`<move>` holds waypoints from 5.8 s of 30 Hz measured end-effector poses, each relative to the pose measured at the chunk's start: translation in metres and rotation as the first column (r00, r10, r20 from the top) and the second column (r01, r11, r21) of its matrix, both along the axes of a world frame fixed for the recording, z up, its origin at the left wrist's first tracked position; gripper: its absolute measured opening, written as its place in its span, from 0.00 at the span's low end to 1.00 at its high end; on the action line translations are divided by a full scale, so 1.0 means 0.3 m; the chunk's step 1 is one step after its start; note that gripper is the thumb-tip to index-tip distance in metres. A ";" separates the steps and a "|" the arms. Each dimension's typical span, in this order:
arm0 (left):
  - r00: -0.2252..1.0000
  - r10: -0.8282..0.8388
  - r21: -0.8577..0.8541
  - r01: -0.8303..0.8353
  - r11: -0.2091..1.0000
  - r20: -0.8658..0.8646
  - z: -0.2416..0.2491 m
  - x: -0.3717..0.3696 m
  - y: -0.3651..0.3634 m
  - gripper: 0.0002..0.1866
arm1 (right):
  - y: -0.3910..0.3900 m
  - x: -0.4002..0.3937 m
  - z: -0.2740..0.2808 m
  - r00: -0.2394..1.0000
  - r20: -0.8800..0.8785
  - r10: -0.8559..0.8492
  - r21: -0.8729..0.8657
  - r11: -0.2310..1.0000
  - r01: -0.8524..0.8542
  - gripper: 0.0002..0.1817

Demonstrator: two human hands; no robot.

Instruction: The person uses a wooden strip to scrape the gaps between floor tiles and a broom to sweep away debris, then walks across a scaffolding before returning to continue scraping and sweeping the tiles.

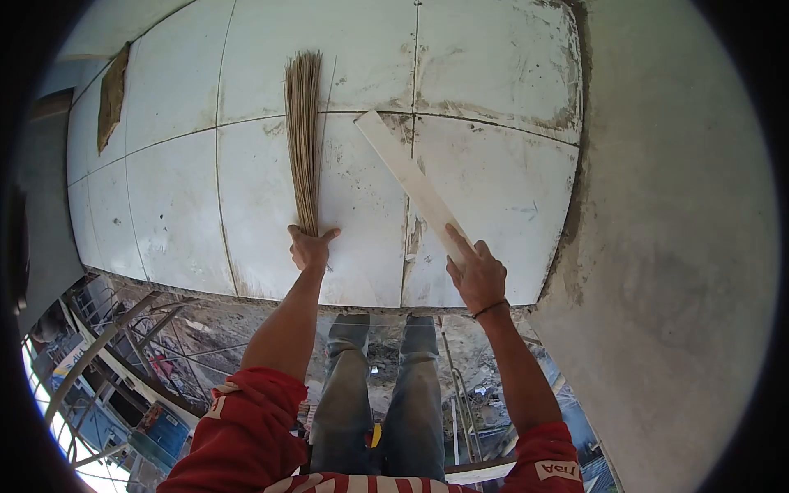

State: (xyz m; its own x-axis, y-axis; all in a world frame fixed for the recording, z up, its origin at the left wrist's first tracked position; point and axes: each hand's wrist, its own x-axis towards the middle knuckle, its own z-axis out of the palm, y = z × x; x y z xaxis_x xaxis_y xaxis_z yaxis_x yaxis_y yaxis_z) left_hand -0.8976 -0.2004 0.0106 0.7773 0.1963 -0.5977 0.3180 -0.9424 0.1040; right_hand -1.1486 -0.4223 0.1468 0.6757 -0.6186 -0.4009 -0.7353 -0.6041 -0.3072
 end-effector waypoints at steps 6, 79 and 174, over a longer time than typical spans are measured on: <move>0.999 0.009 0.037 -0.008 0.999 -0.034 0.006 0.009 -0.005 0.52 | 0.293 0.030 -0.036 0.921 0.149 -0.360 0.075 0.933 0.352 0.40; 0.977 -0.195 0.104 0.203 0.974 -0.089 -0.088 -0.069 -0.606 0.55 | -0.791 -0.483 0.070 0.864 -0.262 -0.431 -0.236 0.896 0.376 0.53; 0.990 -0.134 0.151 0.127 0.980 0.036 -0.114 -0.087 -0.589 0.64 | -0.963 0.014 -0.056 0.881 -0.127 -0.456 -0.256 0.873 0.415 0.52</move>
State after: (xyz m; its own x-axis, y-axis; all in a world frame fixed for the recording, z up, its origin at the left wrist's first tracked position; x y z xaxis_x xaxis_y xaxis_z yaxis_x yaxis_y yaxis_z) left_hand -0.9237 -0.3770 -0.0236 0.8276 0.1753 -0.5332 0.1896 -0.9815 -0.0284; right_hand -1.1445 -0.7113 0.1302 0.2473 -0.9175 -0.3116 -0.9684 -0.2452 -0.0466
